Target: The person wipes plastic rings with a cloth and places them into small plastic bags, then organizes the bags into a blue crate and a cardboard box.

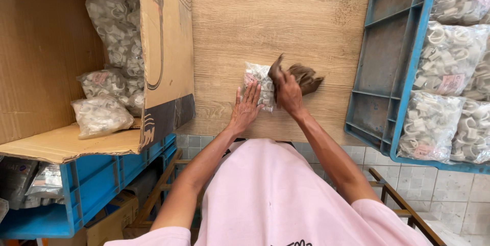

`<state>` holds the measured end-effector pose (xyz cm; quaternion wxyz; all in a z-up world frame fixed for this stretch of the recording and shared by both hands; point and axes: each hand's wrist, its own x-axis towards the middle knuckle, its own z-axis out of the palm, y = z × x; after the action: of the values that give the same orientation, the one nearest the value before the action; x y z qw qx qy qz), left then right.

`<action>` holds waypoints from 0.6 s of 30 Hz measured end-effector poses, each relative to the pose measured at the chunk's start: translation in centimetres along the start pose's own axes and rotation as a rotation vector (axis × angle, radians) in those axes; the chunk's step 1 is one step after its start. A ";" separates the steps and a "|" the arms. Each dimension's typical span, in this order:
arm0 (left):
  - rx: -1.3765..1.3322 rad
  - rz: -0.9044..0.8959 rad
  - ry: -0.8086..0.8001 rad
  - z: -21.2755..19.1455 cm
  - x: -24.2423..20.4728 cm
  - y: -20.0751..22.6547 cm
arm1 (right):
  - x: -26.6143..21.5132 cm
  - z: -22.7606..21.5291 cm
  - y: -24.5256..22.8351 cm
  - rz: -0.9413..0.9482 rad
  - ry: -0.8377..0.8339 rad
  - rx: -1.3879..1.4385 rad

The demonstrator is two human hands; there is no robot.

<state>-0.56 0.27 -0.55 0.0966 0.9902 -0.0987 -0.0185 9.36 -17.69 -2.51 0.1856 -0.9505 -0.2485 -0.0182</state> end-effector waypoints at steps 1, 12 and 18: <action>0.001 0.000 0.001 -0.1 0.3 0.0 | -0.1 -0.9 -0.3 -0.001 0.001 0.000; 0.106 -0.061 0.022 0.8 0.9 1.1 | -0.4 -4.7 -2.2 -0.252 0.013 -0.139; 0.167 -0.073 -0.060 0.0 2.1 1.2 | 2.2 -4.2 1.0 0.107 -0.056 -0.094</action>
<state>1.23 -1.26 -0.34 0.0099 0.9968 -0.0666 -0.0432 11.94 -18.98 1.33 0.1346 -0.9702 -0.2015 0.0065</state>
